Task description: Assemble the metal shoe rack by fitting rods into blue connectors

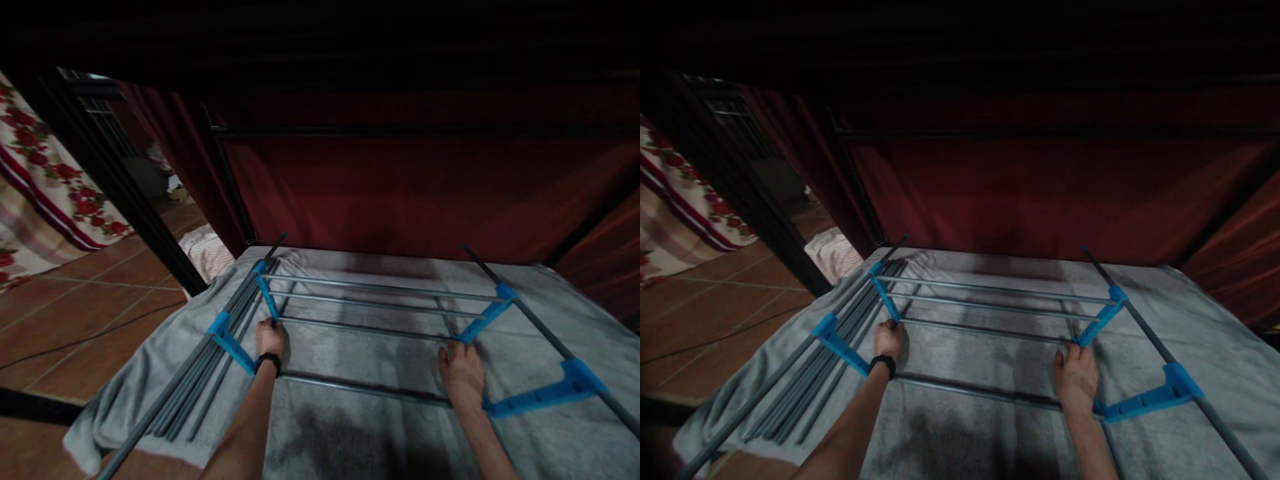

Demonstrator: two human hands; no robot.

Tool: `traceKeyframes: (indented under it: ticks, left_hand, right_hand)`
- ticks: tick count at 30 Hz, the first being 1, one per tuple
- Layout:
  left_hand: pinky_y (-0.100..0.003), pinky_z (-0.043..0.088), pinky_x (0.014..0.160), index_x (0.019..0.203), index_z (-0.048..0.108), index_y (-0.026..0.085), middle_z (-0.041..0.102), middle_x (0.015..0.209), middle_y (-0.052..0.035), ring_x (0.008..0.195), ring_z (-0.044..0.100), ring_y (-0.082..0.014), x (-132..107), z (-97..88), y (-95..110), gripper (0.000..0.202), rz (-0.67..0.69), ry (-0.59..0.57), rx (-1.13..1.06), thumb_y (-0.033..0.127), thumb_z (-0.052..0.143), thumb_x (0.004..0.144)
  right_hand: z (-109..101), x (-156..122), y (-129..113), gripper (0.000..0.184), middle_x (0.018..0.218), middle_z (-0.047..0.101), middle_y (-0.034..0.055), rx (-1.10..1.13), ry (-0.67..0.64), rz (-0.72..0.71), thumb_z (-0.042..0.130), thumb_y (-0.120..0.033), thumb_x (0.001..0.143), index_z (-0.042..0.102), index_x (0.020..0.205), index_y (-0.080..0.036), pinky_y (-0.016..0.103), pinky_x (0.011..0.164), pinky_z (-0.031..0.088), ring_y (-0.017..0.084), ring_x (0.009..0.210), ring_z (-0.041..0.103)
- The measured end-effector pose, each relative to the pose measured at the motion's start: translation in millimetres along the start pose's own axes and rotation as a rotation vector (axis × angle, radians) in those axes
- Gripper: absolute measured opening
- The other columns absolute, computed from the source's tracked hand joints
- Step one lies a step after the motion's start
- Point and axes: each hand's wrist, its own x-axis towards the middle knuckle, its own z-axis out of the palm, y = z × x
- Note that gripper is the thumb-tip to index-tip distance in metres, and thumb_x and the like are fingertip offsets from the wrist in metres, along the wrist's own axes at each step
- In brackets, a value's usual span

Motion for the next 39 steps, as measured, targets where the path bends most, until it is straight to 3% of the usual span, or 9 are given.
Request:
traceKeyframes:
  ticks: [2, 5, 9, 17, 24, 31, 35, 39]
  left_hand:
    - [-0.027, 0.045, 0.085, 0.106, 0.071, 0.018, 0.071, 0.102, -0.0092, 0.103, 0.066, -0.0237, 2, 3.6, -2, 0.018, 0.014, 0.002, 0.026, 0.028, 0.059, 0.097]
    - [-0.029, 0.045, 0.088, 0.111, 0.071, 0.018, 0.071, 0.107, -0.0118, 0.105, 0.066, -0.0249, 4, 7.8, -4, 0.021, 0.031, 0.007, 0.055, 0.03, 0.056, 0.1]
    - [-0.03, 0.045, 0.091, 0.113, 0.07, 0.017, 0.071, 0.113, -0.014, 0.107, 0.065, -0.0254, 4, 12.3, -6, 0.024, 0.041, 0.013, 0.065, 0.028, 0.052, 0.103]
    - [-0.033, 0.043, 0.09, 0.114, 0.07, 0.018, 0.071, 0.12, -0.015, 0.108, 0.065, -0.0278, 0, 19.3, -3, 0.021, 0.016, 0.04, 0.071, 0.023, 0.055, 0.101]
    - [-0.035, 0.042, 0.091, 0.114, 0.069, 0.017, 0.071, 0.123, -0.0153, 0.111, 0.062, -0.0298, -3, 17.3, -1, 0.023, 0.004, 0.03, 0.033, 0.022, 0.052, 0.101]
    - [-0.038, 0.044, 0.093, 0.109, 0.069, 0.015, 0.069, 0.124, -0.0199, 0.114, 0.063, -0.0317, -2, 8.5, 6, 0.02, -0.016, 0.018, -0.062, 0.019, 0.054, 0.096]
    - [-0.04, 0.045, 0.089, 0.111, 0.068, 0.013, 0.07, 0.114, -0.0212, 0.109, 0.067, -0.0339, -7, -4.8, 11, 0.026, -0.079, 0.049, -0.147, 0.011, 0.061, 0.086]
    - [-0.045, 0.047, 0.101, 0.13, 0.059, 0.012, 0.063, 0.132, -0.0238, 0.129, 0.059, -0.0379, -34, -26.1, 29, 0.044, -0.095, 0.214, -0.25, 0.01, 0.056, 0.087]
  right_hand:
    - [9, -1, -16, 0.038, 0.122, 0.068, 0.0204, 0.101, -0.023, -0.212, 0.046, -0.036, 0.101, 0.067, 0.125, -0.015, 0.046, 0.097, 0.053, 0.033, 0.111, 0.066]
    - [23, 8, -40, 0.038, 0.134, 0.067, 0.0152, 0.186, -0.114, -0.409, 0.044, -0.033, 0.104, 0.066, 0.131, -0.019, 0.045, 0.104, 0.05, 0.03, 0.12, 0.064]
    - [40, 19, -53, 0.035, 0.125, 0.074, 0.0108, 0.169, -0.251, -0.582, 0.044, -0.03, 0.107, 0.072, 0.126, -0.021, 0.045, 0.107, 0.047, 0.027, 0.114, 0.066]
    - [55, 25, -42, 0.035, 0.118, 0.078, 0.0086, 0.167, -0.257, -0.666, 0.045, -0.03, 0.108, 0.077, 0.119, -0.024, 0.043, 0.098, 0.049, 0.026, 0.106, 0.071]
    - [49, 31, -45, 0.036, 0.117, 0.079, 0.0088, 0.218, -0.319, -0.668, 0.043, -0.03, 0.105, 0.078, 0.113, -0.025, 0.044, 0.098, 0.051, 0.026, 0.108, 0.072]
    - [41, 31, -50, 0.044, 0.123, 0.077, 0.0111, 0.227, -0.38, -0.621, 0.036, -0.033, 0.107, 0.075, 0.123, -0.022, 0.051, 0.107, 0.049, 0.029, 0.115, 0.07]
    - [24, 3, -57, 0.046, 0.136, 0.071, 0.0168, 0.265, -0.186, -0.514, 0.039, -0.031, 0.104, 0.07, 0.136, -0.02, 0.057, 0.107, 0.051, 0.035, 0.127, 0.065]
    - [7, -76, -63, 0.049, 0.141, 0.07, 0.0118, 0.441, -0.059, -0.609, 0.044, -0.027, 0.103, 0.061, 0.149, -0.031, 0.053, 0.104, 0.056, 0.033, 0.128, 0.067]
